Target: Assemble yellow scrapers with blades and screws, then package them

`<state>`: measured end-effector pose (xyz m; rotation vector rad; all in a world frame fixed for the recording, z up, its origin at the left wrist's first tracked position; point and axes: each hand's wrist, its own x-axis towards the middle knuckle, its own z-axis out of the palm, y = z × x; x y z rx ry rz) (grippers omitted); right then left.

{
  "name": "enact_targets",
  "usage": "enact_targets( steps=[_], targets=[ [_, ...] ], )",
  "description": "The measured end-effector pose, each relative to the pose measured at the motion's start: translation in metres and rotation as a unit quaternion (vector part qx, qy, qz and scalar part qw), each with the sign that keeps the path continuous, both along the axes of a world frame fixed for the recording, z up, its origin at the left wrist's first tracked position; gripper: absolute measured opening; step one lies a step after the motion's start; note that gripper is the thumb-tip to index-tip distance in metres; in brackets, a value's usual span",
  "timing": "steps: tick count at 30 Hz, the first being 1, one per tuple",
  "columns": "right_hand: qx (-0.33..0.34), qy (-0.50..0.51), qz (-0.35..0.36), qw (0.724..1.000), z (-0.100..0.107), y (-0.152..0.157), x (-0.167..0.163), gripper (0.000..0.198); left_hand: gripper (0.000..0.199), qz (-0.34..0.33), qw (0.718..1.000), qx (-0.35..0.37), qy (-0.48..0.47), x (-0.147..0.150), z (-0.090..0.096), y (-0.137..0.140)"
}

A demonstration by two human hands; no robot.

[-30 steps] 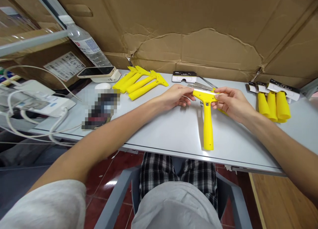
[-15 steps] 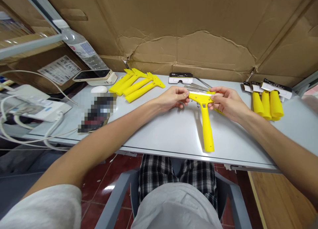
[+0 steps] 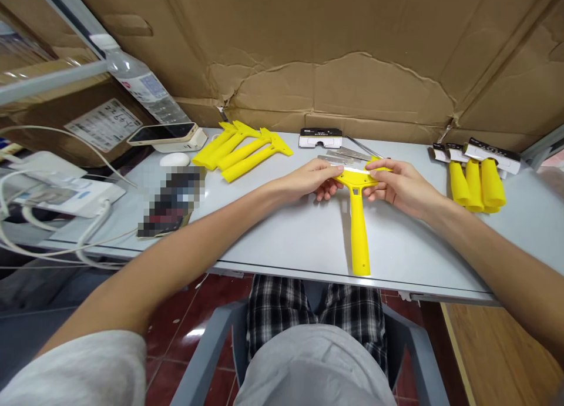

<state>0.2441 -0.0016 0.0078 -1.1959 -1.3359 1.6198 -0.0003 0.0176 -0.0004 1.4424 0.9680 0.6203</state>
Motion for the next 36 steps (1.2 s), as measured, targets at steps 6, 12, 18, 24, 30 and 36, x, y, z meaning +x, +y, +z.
enact_targets(
  steps=[6, 12, 18, 24, 30, 36],
  targets=[
    [-0.058, -0.073, 0.011, 0.996, 0.008, 0.004, 0.004, 0.043, 0.043, 0.006, 1.0, 0.002, -0.016, -0.001, 0.0, -0.001],
    [-0.053, -0.077, 0.022, 0.995, 0.007, 0.003, 0.007, 0.039, 0.04, -0.014, 1.0, 0.02, -0.016, -0.002, 0.0, -0.001],
    [-0.035, -0.047, 0.016, 0.998, 0.006, 0.003, 0.009, 0.034, 0.041, -0.005, 1.0, -0.016, -0.002, -0.002, 0.004, 0.001],
    [-0.023, -0.049, 0.005, 0.999, 0.003, 0.009, 0.012, 0.034, 0.034, 0.041, 0.998, -0.049, -0.009, -0.004, 0.004, 0.005],
    [-0.005, -0.046, -0.01, 0.999, -0.002, 0.01, 0.012, 0.033, 0.032, 0.022, 0.999, -0.006, -0.025, -0.005, 0.001, 0.002],
    [-0.009, -0.04, -0.027, 0.999, -0.001, 0.01, 0.01, 0.032, 0.032, 0.049, 0.998, -0.015, -0.025, -0.001, 0.003, 0.001]
  ],
)
